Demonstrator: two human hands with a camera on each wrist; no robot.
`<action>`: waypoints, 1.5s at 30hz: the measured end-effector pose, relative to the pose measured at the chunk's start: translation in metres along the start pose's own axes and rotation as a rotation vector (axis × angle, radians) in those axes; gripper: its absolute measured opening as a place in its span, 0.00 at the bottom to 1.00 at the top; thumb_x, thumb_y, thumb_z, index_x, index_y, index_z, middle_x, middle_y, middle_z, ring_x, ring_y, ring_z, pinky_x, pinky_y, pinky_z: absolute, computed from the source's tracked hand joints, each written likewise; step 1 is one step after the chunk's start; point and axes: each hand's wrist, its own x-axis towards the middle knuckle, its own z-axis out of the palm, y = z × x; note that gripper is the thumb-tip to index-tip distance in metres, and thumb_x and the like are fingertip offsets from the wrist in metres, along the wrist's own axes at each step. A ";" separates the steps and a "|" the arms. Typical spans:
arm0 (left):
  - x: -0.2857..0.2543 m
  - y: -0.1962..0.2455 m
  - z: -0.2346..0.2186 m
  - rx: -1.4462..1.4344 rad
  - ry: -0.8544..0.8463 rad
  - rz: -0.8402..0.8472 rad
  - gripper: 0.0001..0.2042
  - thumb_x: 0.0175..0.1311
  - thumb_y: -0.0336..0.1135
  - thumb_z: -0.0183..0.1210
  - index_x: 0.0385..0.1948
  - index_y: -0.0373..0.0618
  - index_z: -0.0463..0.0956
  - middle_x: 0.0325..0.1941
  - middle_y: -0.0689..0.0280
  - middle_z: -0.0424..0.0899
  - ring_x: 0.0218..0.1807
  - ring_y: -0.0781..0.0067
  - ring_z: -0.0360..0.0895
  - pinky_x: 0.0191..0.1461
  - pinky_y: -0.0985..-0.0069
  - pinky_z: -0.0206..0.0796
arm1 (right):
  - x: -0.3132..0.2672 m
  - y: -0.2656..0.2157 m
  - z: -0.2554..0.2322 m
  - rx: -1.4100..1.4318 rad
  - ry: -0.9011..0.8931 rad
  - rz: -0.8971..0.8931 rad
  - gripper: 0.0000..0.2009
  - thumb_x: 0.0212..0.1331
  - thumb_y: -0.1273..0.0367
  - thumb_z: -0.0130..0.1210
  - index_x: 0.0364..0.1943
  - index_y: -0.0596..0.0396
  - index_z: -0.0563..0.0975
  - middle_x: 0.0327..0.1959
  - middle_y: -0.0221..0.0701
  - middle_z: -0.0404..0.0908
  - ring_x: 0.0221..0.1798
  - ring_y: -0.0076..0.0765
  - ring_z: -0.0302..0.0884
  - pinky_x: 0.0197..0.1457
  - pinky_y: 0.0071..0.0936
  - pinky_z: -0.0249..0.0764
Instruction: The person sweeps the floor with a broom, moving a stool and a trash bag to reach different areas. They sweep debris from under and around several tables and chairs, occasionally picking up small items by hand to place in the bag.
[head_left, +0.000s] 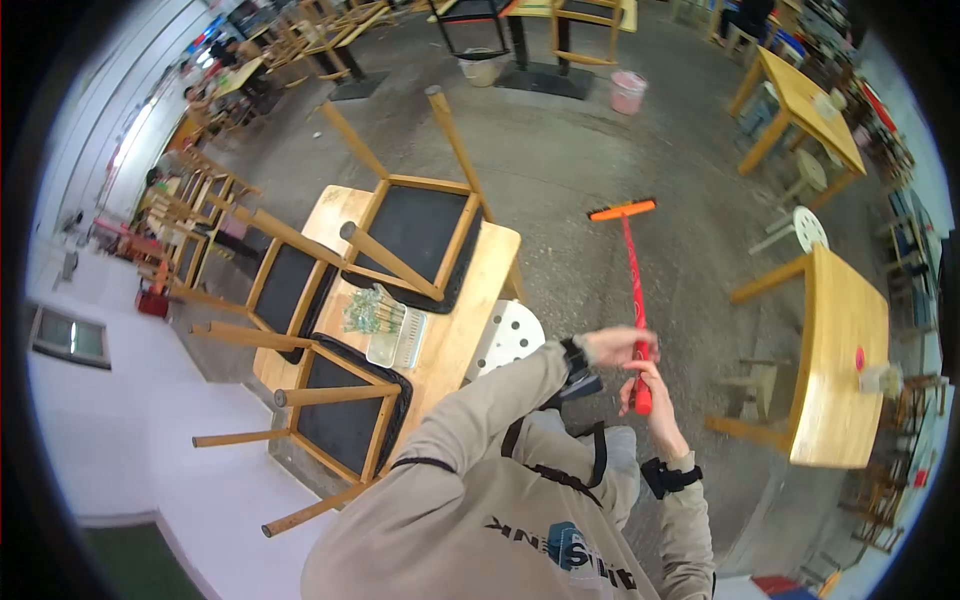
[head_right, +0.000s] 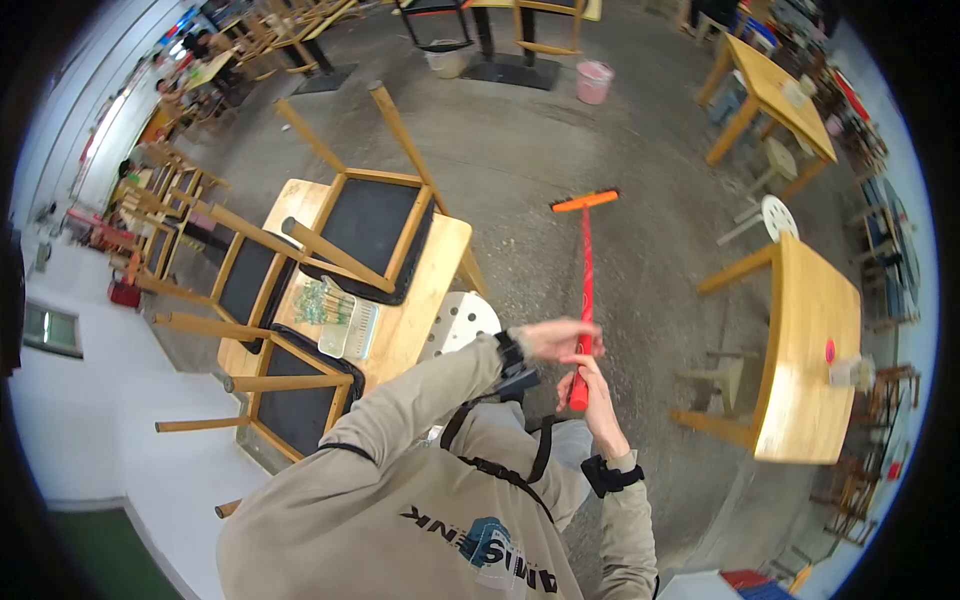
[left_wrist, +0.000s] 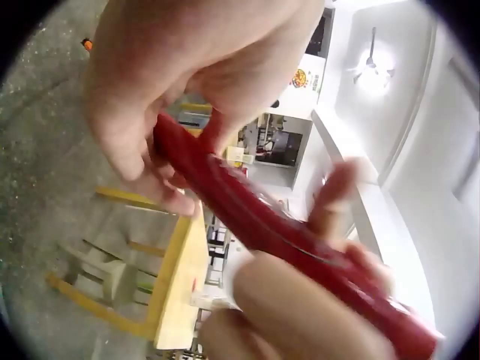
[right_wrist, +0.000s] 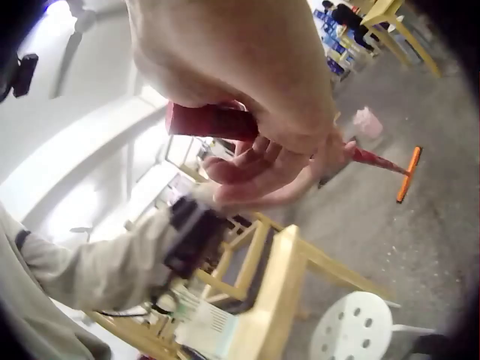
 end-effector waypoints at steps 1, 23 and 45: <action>-0.019 -0.018 -0.008 0.007 0.015 -0.077 0.11 0.62 0.35 0.52 0.40 0.37 0.70 0.41 0.62 0.77 0.46 0.73 0.74 0.49 0.78 0.67 | 0.002 0.016 0.000 -0.137 0.007 0.060 0.16 0.65 0.60 0.39 0.54 0.47 0.66 0.21 0.30 0.72 0.22 0.23 0.68 0.26 0.22 0.68; -0.014 -0.050 0.131 1.005 1.320 -0.241 0.13 0.63 0.42 0.48 0.35 0.41 0.65 0.21 0.50 0.73 0.20 0.48 0.72 0.23 0.61 0.65 | 0.317 0.146 -0.171 -0.390 0.557 0.797 0.25 0.61 0.47 0.38 0.53 0.48 0.59 0.38 0.41 0.74 0.38 0.44 0.75 0.38 0.43 0.73; 0.147 -0.161 0.054 0.475 1.468 0.050 0.23 0.64 0.53 0.42 0.32 0.37 0.71 0.17 0.55 0.73 0.22 0.60 0.74 0.27 0.67 0.63 | 0.401 0.229 -0.273 -1.441 0.141 0.317 0.19 0.60 0.53 0.40 0.37 0.55 0.71 0.29 0.47 0.79 0.34 0.55 0.77 0.38 0.47 0.73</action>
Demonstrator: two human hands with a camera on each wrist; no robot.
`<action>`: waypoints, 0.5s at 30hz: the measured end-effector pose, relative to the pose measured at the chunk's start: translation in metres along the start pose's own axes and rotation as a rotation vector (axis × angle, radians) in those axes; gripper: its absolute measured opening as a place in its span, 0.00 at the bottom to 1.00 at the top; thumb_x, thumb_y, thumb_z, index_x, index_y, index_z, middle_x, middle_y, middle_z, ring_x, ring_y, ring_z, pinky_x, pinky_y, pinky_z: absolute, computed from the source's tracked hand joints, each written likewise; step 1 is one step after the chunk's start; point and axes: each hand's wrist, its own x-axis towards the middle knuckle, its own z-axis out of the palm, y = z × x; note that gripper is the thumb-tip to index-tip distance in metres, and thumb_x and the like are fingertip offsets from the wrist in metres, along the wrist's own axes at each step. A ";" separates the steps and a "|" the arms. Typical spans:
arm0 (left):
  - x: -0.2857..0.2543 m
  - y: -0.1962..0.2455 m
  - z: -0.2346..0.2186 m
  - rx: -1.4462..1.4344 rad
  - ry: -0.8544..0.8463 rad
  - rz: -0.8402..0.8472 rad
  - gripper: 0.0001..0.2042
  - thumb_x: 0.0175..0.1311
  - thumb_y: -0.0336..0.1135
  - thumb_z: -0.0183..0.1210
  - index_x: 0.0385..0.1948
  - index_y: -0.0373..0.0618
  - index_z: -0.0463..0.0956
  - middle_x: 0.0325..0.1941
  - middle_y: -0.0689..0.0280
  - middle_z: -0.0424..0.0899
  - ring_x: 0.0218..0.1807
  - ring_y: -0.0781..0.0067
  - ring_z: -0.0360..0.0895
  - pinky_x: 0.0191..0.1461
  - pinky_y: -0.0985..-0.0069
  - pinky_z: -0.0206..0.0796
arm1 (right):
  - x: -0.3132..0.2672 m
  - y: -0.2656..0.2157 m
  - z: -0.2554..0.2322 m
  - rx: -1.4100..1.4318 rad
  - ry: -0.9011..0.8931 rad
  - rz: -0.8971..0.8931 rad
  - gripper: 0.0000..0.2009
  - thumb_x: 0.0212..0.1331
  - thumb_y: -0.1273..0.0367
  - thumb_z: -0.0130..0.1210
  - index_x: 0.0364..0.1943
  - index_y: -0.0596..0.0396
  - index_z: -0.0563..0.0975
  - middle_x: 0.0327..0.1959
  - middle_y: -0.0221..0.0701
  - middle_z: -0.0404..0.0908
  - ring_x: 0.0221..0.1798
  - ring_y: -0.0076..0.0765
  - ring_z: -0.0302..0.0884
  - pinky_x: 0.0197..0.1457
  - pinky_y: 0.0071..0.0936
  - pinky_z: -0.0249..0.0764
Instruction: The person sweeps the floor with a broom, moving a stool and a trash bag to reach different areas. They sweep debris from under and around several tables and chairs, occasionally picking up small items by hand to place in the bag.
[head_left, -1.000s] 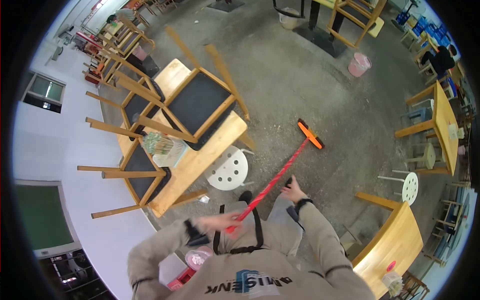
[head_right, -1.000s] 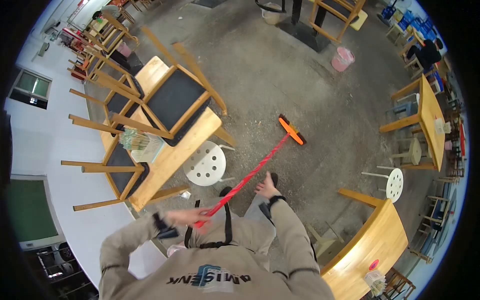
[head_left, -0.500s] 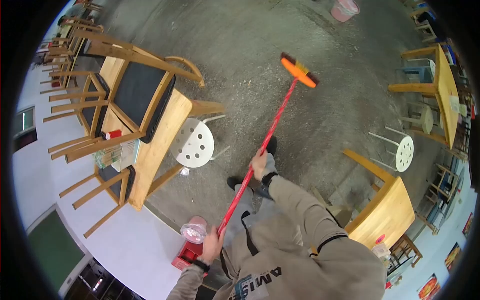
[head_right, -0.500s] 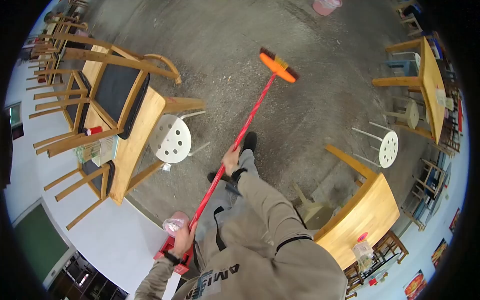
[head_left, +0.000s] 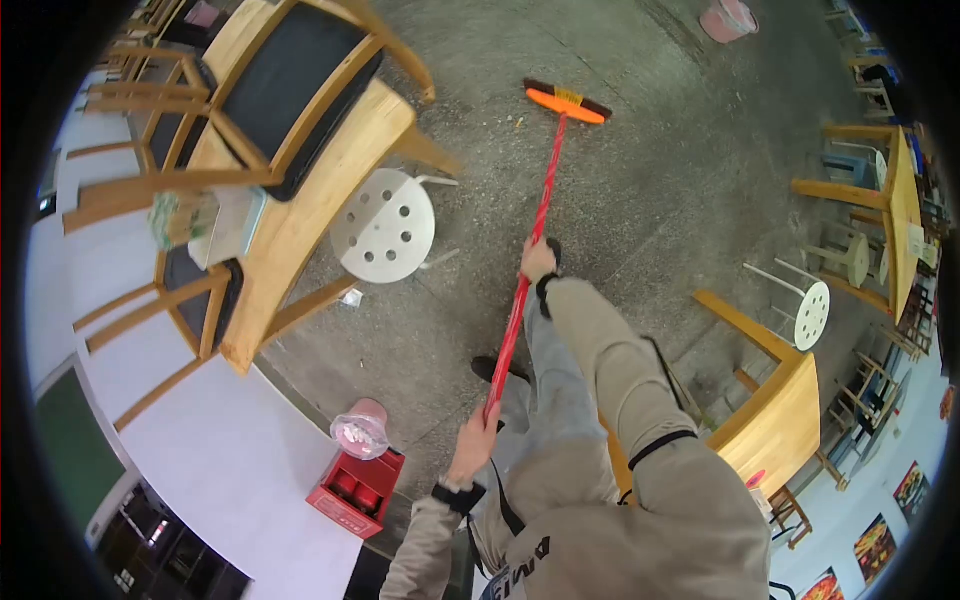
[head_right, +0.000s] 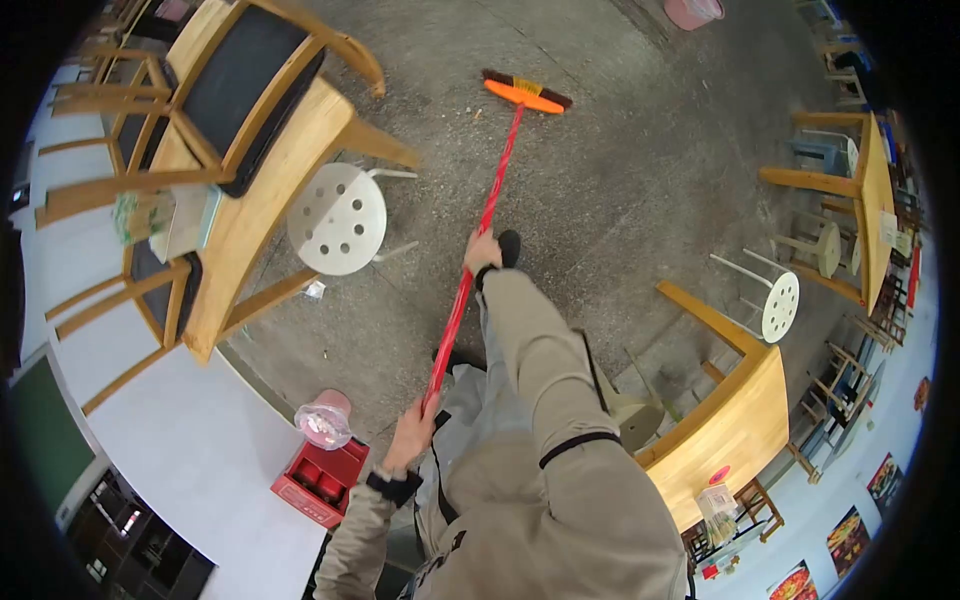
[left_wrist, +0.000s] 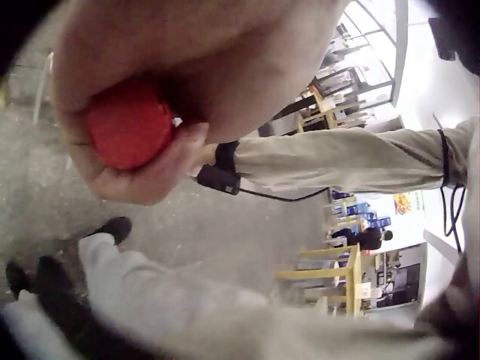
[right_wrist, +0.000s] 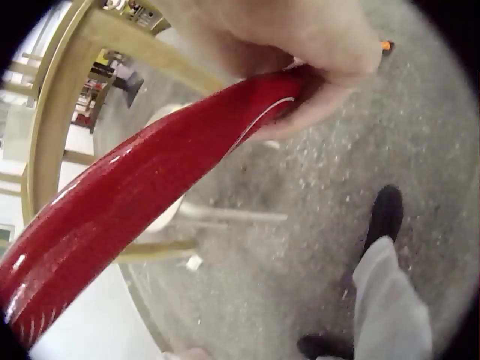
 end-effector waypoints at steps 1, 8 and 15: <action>-0.034 -0.016 -0.006 -0.081 -0.055 -0.165 0.23 0.64 0.53 0.43 0.32 0.37 0.72 0.16 0.57 0.72 0.21 0.62 0.73 0.26 0.68 0.62 | -0.042 0.008 0.014 -0.018 0.042 -0.021 0.17 0.60 0.55 0.40 0.41 0.53 0.68 0.26 0.45 0.79 0.28 0.52 0.78 0.32 0.46 0.74; -0.301 -0.145 -0.034 0.064 -0.111 -0.498 0.24 0.63 0.53 0.43 0.28 0.36 0.74 0.22 0.44 0.75 0.30 0.40 0.74 0.31 0.54 0.63 | -0.359 0.132 0.158 0.085 -0.211 0.045 0.18 0.59 0.58 0.43 0.48 0.55 0.62 0.29 0.49 0.77 0.30 0.58 0.76 0.35 0.49 0.72; -0.378 -0.200 0.002 0.070 0.023 -0.322 0.23 0.62 0.50 0.47 0.21 0.35 0.72 0.16 0.45 0.72 0.24 0.41 0.73 0.25 0.56 0.60 | -0.419 0.152 0.116 0.323 -0.528 0.255 0.22 0.56 0.61 0.49 0.50 0.59 0.60 0.37 0.46 0.75 0.30 0.50 0.77 0.36 0.44 0.74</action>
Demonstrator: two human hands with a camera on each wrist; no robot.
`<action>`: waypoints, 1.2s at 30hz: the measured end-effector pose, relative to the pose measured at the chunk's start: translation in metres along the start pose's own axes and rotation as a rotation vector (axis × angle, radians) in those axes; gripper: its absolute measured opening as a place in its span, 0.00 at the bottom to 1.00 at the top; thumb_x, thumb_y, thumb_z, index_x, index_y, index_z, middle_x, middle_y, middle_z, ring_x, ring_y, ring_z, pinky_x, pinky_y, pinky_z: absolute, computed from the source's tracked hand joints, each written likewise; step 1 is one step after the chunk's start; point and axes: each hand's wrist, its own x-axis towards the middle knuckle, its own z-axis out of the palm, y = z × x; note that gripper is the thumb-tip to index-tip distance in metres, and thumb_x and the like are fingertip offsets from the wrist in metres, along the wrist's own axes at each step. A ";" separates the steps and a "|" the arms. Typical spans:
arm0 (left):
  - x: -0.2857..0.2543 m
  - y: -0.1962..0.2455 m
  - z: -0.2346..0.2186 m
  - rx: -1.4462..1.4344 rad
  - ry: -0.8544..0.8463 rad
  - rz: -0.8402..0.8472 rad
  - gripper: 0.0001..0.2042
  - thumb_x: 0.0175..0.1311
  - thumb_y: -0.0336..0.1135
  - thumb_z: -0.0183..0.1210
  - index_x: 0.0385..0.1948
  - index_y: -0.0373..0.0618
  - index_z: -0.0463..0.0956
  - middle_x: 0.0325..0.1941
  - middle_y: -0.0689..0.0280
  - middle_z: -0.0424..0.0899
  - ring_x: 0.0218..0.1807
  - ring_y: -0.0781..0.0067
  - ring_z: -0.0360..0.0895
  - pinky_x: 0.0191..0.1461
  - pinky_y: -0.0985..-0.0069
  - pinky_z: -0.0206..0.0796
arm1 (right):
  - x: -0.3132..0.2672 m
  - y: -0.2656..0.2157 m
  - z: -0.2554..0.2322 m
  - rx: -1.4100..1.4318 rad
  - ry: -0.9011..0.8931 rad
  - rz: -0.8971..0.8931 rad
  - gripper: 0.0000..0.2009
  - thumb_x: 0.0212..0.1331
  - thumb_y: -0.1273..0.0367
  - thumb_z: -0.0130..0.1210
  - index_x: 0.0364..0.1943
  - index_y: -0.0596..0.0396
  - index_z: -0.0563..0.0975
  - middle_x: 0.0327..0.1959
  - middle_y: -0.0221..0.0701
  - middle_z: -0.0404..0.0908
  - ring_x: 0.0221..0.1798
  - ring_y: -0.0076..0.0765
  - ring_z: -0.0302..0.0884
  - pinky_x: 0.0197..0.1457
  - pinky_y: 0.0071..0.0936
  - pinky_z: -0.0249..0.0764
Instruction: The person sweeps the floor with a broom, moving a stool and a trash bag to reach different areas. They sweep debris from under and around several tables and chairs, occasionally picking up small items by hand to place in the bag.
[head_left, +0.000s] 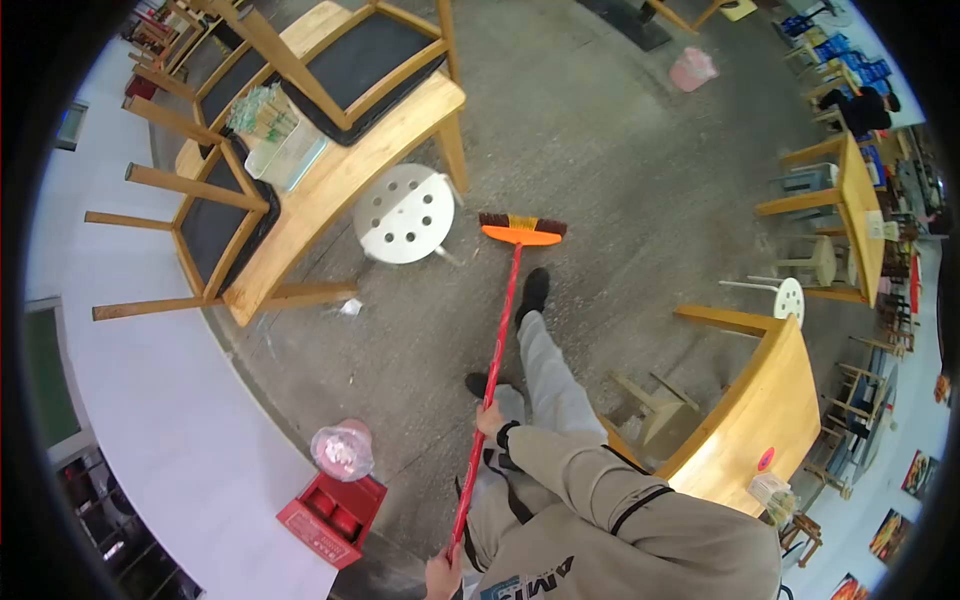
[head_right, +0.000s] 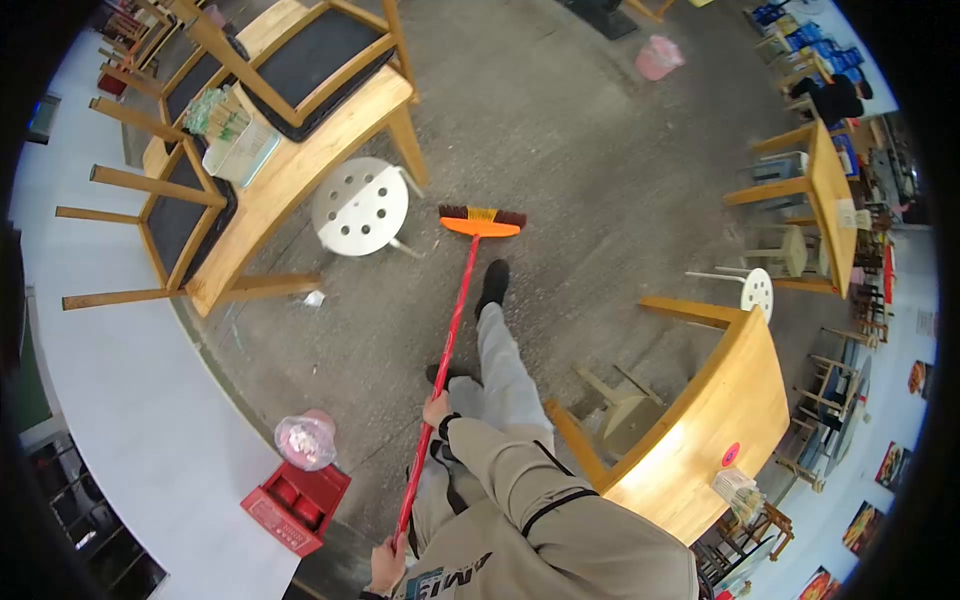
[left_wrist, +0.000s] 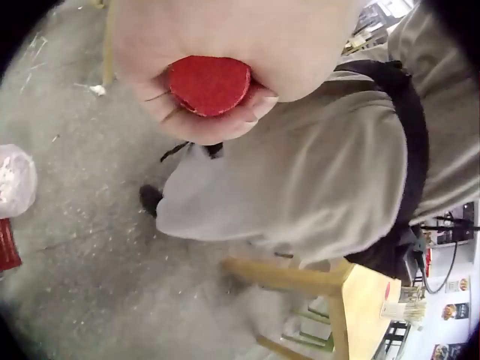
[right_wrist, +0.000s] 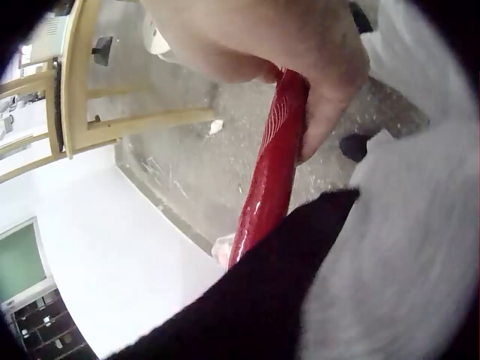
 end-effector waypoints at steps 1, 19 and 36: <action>0.013 0.002 0.004 -0.007 -0.003 0.029 0.23 0.62 0.50 0.47 0.21 0.35 0.72 0.16 0.45 0.72 0.24 0.41 0.73 0.25 0.56 0.60 | 0.027 0.012 -0.002 -0.139 0.171 -0.199 0.22 0.55 0.63 0.50 0.51 0.57 0.59 0.35 0.45 0.75 0.28 0.44 0.78 0.32 0.41 0.75; 0.307 0.441 -0.023 -0.128 0.161 0.215 0.27 0.63 0.54 0.41 0.30 0.33 0.74 0.24 0.41 0.75 0.34 0.39 0.73 0.35 0.55 0.64 | 0.228 -0.380 -0.324 0.347 -0.147 -0.372 0.16 0.60 0.70 0.42 0.53 0.50 0.62 0.28 0.32 0.73 0.25 0.40 0.79 0.24 0.33 0.79; -0.002 0.424 -0.032 -0.066 -0.145 -0.282 0.23 0.66 0.52 0.40 0.45 0.40 0.73 0.32 0.38 0.75 0.35 0.45 0.75 0.36 0.56 0.63 | 0.040 -0.193 -0.275 -0.128 -1.028 0.491 0.09 0.51 0.66 0.50 0.35 0.53 0.73 0.34 0.31 0.78 0.40 0.36 0.77 0.44 0.35 0.75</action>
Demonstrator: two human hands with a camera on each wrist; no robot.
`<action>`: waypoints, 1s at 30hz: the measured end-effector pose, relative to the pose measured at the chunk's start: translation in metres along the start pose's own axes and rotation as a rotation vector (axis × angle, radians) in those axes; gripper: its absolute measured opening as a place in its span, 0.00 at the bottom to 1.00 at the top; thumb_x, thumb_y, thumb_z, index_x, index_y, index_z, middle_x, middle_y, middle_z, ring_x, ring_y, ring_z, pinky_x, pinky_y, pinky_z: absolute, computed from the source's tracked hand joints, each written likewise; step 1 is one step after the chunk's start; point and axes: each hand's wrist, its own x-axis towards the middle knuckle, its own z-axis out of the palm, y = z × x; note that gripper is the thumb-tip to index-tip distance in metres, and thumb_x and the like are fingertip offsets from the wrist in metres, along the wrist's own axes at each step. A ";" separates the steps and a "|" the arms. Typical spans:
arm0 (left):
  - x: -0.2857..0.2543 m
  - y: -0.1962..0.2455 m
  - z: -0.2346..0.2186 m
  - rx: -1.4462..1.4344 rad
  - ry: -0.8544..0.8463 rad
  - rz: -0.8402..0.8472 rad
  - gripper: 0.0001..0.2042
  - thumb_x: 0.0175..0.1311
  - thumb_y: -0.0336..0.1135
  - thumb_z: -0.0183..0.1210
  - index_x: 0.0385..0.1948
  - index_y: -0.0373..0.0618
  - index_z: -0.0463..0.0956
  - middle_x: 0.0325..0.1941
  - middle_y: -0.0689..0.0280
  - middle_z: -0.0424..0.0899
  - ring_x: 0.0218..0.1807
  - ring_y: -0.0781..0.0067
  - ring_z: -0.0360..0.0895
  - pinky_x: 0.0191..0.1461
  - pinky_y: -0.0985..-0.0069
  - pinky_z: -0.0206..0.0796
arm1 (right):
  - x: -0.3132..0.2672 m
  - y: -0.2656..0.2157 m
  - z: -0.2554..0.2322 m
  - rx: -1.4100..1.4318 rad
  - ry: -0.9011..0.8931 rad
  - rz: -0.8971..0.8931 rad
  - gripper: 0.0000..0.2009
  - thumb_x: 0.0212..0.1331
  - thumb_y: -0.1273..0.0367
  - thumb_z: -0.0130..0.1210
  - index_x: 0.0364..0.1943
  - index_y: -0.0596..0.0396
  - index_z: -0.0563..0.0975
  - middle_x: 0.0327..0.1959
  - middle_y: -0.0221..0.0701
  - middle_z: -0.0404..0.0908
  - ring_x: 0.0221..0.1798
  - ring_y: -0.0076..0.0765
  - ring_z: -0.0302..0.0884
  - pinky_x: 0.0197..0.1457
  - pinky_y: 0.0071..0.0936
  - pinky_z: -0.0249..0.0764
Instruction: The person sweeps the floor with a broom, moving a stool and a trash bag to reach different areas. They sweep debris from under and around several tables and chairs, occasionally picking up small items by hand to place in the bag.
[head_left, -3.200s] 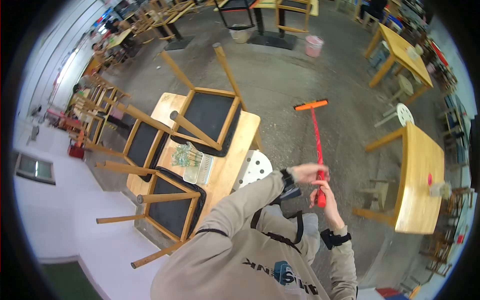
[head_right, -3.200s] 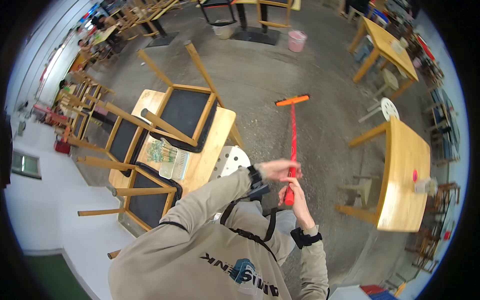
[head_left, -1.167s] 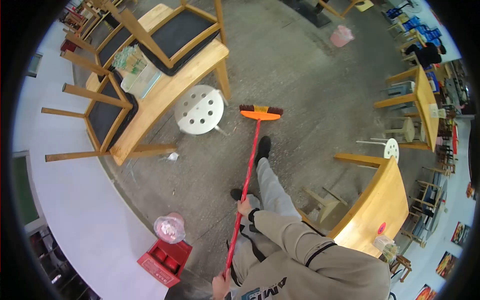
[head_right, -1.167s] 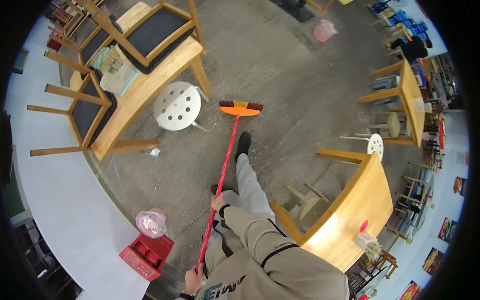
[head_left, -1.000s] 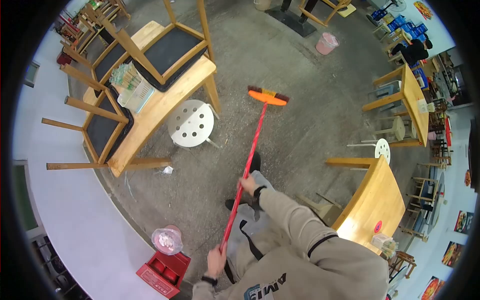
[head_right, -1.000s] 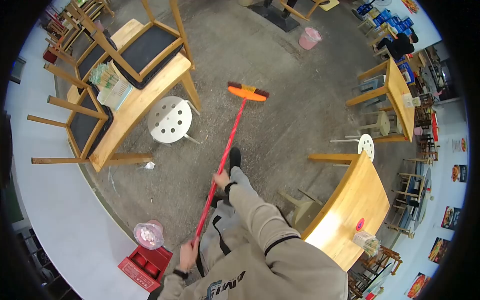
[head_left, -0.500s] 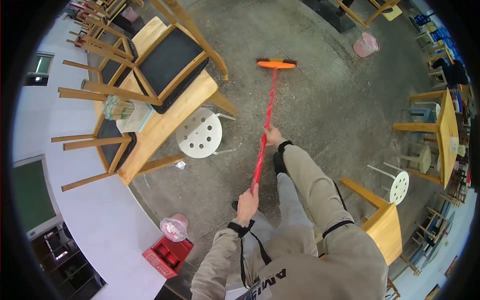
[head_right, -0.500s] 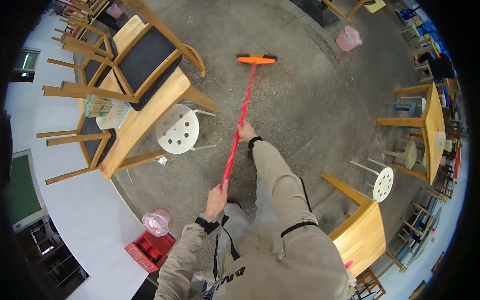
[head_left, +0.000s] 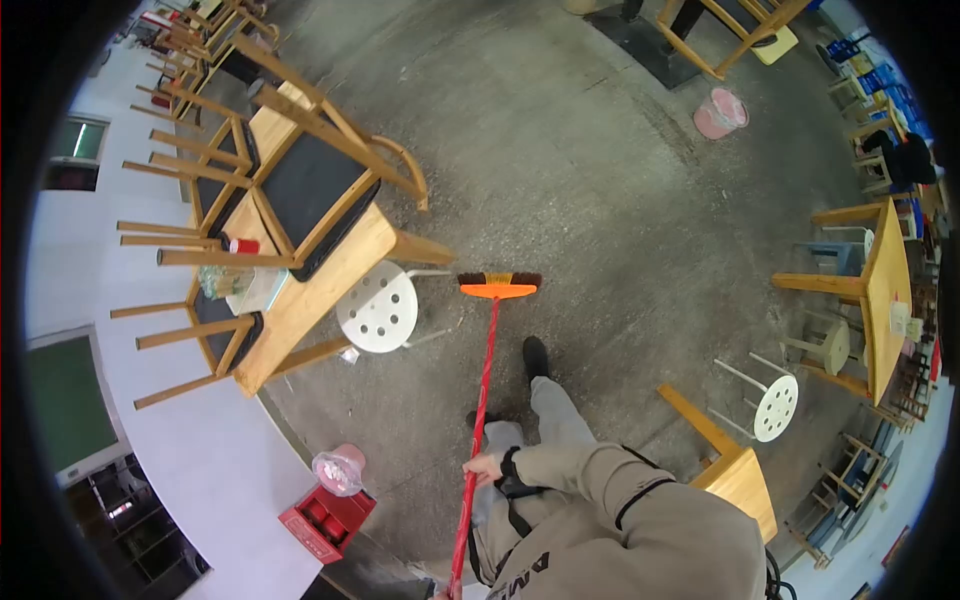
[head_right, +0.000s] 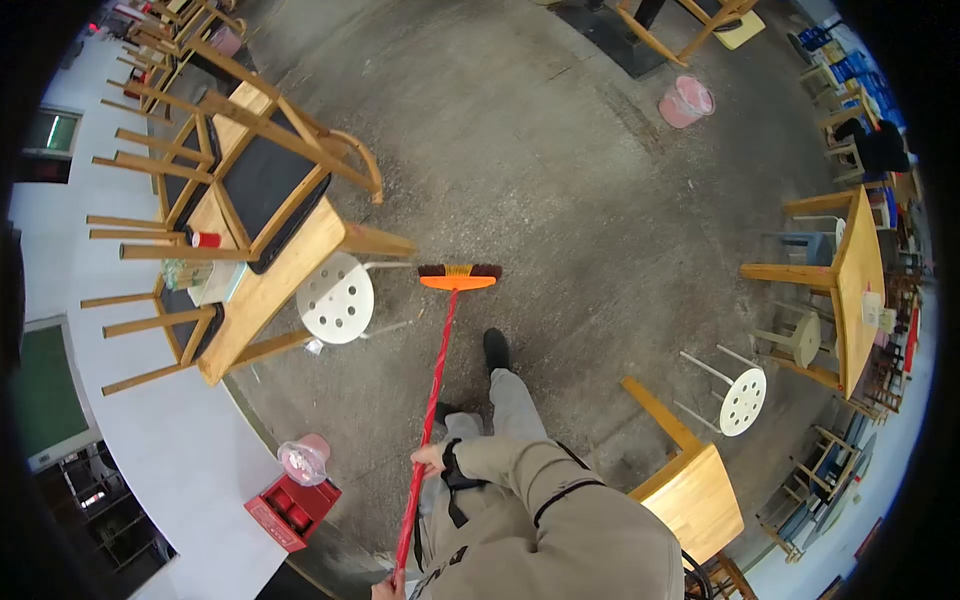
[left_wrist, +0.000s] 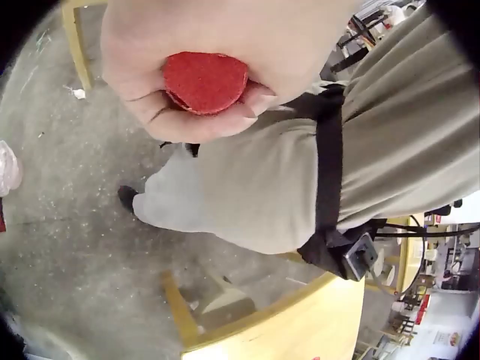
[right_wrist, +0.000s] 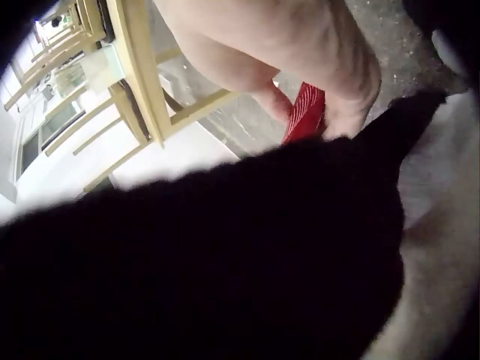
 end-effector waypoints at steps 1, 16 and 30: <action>0.005 -0.003 0.006 0.094 0.061 0.072 0.22 0.66 0.50 0.41 0.45 0.40 0.72 0.31 0.38 0.74 0.34 0.43 0.74 0.34 0.56 0.62 | -0.001 0.001 -0.003 0.046 0.099 -0.024 0.09 0.52 0.66 0.50 0.34 0.52 0.74 0.33 0.30 0.78 0.38 0.35 0.77 0.42 0.35 0.75; 0.234 0.225 -0.009 0.282 0.210 0.494 0.26 0.64 0.53 0.41 0.25 0.35 0.76 0.24 0.40 0.75 0.32 0.39 0.74 0.34 0.52 0.67 | -0.108 -0.195 -0.242 0.160 0.909 -0.732 0.15 0.49 0.63 0.57 0.37 0.60 0.74 0.27 0.41 0.79 0.28 0.44 0.80 0.29 0.39 0.77; 0.110 0.039 -0.013 0.277 0.115 0.048 0.21 0.64 0.50 0.42 0.39 0.39 0.73 0.28 0.42 0.75 0.32 0.40 0.73 0.33 0.55 0.66 | -0.040 -0.067 -0.042 0.329 0.428 -0.408 0.10 0.59 0.63 0.48 0.37 0.55 0.70 0.30 0.33 0.76 0.32 0.36 0.78 0.35 0.41 0.75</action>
